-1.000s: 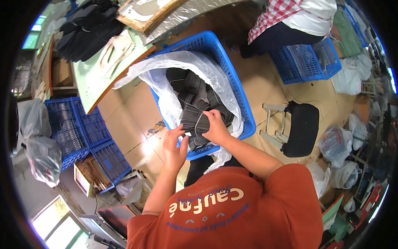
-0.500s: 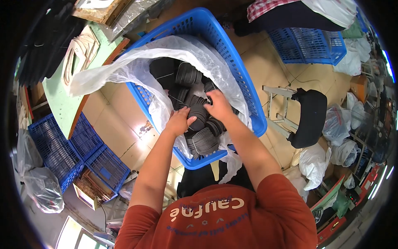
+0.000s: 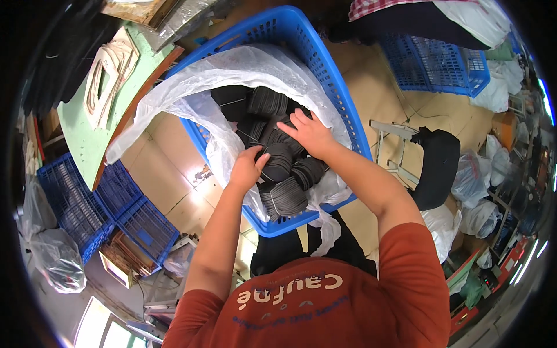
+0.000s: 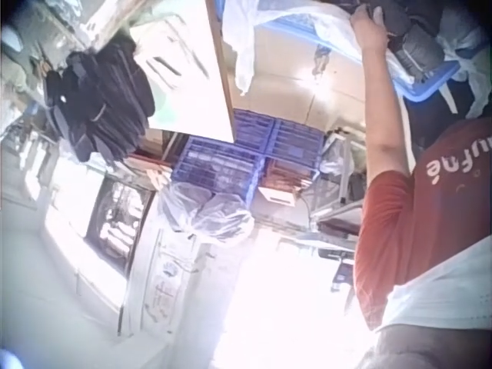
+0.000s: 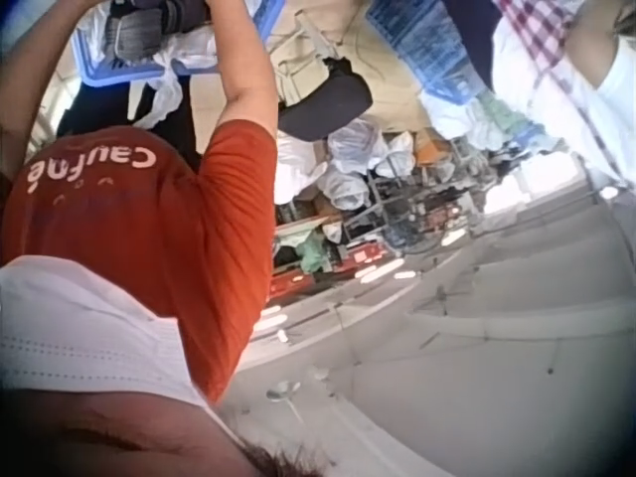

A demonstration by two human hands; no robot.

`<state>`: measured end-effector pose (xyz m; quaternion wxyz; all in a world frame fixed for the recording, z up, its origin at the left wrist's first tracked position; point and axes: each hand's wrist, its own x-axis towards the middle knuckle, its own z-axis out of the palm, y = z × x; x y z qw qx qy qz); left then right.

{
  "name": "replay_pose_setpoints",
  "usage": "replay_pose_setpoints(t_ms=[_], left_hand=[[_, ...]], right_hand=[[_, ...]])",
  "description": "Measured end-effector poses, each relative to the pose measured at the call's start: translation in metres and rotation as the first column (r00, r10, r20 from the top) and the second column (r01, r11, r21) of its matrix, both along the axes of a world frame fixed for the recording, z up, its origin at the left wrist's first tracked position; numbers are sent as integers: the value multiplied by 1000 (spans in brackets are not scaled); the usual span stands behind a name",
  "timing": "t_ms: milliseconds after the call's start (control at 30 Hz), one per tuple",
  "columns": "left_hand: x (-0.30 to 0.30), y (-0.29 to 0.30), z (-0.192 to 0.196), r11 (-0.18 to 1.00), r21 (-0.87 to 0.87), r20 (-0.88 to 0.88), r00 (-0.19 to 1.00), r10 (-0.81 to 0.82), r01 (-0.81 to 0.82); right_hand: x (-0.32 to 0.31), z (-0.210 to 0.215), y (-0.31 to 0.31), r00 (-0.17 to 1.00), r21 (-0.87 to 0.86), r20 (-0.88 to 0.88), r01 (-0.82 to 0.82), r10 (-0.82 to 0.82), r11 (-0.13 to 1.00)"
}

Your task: Inspecting and sorting molded shoe components from a basket in a manufacturing environment.

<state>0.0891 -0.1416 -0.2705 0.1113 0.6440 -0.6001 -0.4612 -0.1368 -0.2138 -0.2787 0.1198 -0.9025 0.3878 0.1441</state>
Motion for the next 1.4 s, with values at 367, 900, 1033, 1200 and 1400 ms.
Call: replay_pose_setpoints(t_ms=[367, 900, 1033, 1200, 1400], left_hand=[[-12, 4, 54, 966, 182, -829, 500, 252, -185], [-35, 63, 225, 292, -762, 533, 816, -225, 578], [-39, 68, 264, 526, -669, 395, 851, -347, 525], [-48, 61, 291, 668, -741, -125, 992, -26, -76], [-58, 52, 299, 733, -677, -120, 972, -201, 68]], right_hand=[[-25, 111, 21, 170, 780, 599, 101, -783, 618], [-58, 201, 64, 509, 714, -177, -523, -842, -466], [-59, 229, 70, 495, 787, 18, -543, -869, -293], [-55, 236, 89, 417, 652, 709, -81, -568, 754], [-47, 237, 93, 344, 220, 910, 72, -232, 973]])
